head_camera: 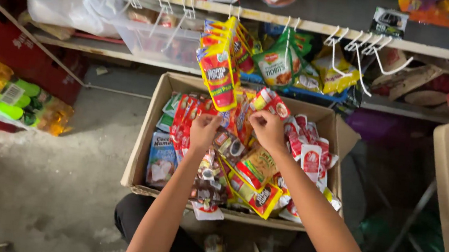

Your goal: Organizes and hangs various food and snack packets onto display racks in a store.

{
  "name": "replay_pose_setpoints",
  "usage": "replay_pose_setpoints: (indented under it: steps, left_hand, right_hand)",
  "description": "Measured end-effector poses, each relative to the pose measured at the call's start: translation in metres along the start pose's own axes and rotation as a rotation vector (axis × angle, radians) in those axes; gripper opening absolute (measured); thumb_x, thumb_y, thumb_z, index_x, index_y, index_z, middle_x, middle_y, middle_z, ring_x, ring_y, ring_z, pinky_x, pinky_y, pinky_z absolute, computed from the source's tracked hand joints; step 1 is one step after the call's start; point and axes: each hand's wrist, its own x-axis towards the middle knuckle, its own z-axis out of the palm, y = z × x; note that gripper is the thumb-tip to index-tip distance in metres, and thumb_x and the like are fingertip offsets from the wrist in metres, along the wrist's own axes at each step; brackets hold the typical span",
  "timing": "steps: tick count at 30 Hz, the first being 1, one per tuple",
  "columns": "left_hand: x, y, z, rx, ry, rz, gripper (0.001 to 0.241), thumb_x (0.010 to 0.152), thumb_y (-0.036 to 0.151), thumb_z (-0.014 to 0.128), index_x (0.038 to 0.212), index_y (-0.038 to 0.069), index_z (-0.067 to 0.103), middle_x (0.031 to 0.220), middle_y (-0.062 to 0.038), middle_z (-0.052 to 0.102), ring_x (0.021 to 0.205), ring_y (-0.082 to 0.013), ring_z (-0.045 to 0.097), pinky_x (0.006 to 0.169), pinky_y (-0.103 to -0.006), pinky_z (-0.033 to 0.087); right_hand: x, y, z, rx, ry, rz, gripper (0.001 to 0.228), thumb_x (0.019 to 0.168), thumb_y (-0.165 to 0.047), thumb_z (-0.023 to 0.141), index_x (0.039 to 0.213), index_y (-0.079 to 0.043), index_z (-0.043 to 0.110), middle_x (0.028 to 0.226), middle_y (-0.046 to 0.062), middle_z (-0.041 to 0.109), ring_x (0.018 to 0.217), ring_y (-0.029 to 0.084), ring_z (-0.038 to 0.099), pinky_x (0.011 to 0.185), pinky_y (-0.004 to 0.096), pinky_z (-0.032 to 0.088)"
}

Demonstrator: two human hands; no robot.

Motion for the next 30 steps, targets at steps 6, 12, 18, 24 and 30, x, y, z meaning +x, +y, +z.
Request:
replay_pose_setpoints:
  steps: [6,12,18,24,30]
  left_hand:
    - [-0.077,0.004,0.024,0.280,-0.166,0.381,0.019,0.080,0.022,0.078,0.090,0.006,0.078,0.079,-0.010,0.076,0.069,-0.0210,0.074,0.067,-0.0339,0.058]
    - [-0.123,0.007,0.058,0.585,-0.317,0.418,0.044,0.076,0.025,0.080,0.113,0.004,0.071,0.112,-0.020,0.071,0.101,-0.0386,0.068,0.083,-0.0468,0.056]
    - [-0.134,-0.025,0.091,0.910,-0.339,0.306,0.064,0.074,0.034,0.079,0.126,0.004,0.053,0.125,-0.020,0.065,0.122,-0.0435,0.058,0.098,-0.0531,0.048]
    - [-0.127,-0.039,0.087,0.705,-0.408,0.087,0.048,0.076,0.039,0.078,0.108,0.004,0.072,0.106,-0.022,0.075,0.104,-0.0379,0.071,0.093,-0.0451,0.056]
    - [-0.131,-0.029,0.081,0.049,-0.292,0.085,0.039,0.080,0.020,0.071,0.113,0.000,0.067,0.102,-0.016,0.076,0.095,-0.0252,0.075,0.084,-0.0374,0.056]
  right_hand:
    - [-0.083,0.059,-0.026,-0.032,0.061,0.142,0.010,0.087,-0.011,0.073,0.094,-0.005,0.077,0.085,0.008,0.077,0.076,0.016,0.072,0.070,0.031,0.054]
    - [-0.141,0.078,-0.028,-0.001,0.094,0.205,0.013,0.088,-0.009,0.069,0.098,-0.003,0.074,0.087,0.012,0.078,0.079,0.019,0.076,0.072,0.033,0.059]
    - [-0.167,0.036,-0.021,-0.208,0.094,-0.044,0.012,0.090,-0.004,0.064,0.099,0.002,0.069,0.096,0.022,0.070,0.087,0.041,0.068,0.076,0.046,0.054]
    - [-0.177,0.029,-0.015,-0.158,0.172,-0.060,0.015,0.094,-0.007,0.063,0.105,-0.001,0.072,0.099,0.019,0.072,0.089,0.040,0.068,0.078,0.046,0.053]
    - [-0.176,0.029,-0.023,0.074,0.132,0.021,0.018,0.098,-0.011,0.066,0.112,-0.001,0.072,0.109,0.012,0.076,0.097,0.018,0.072,0.084,0.032,0.055]
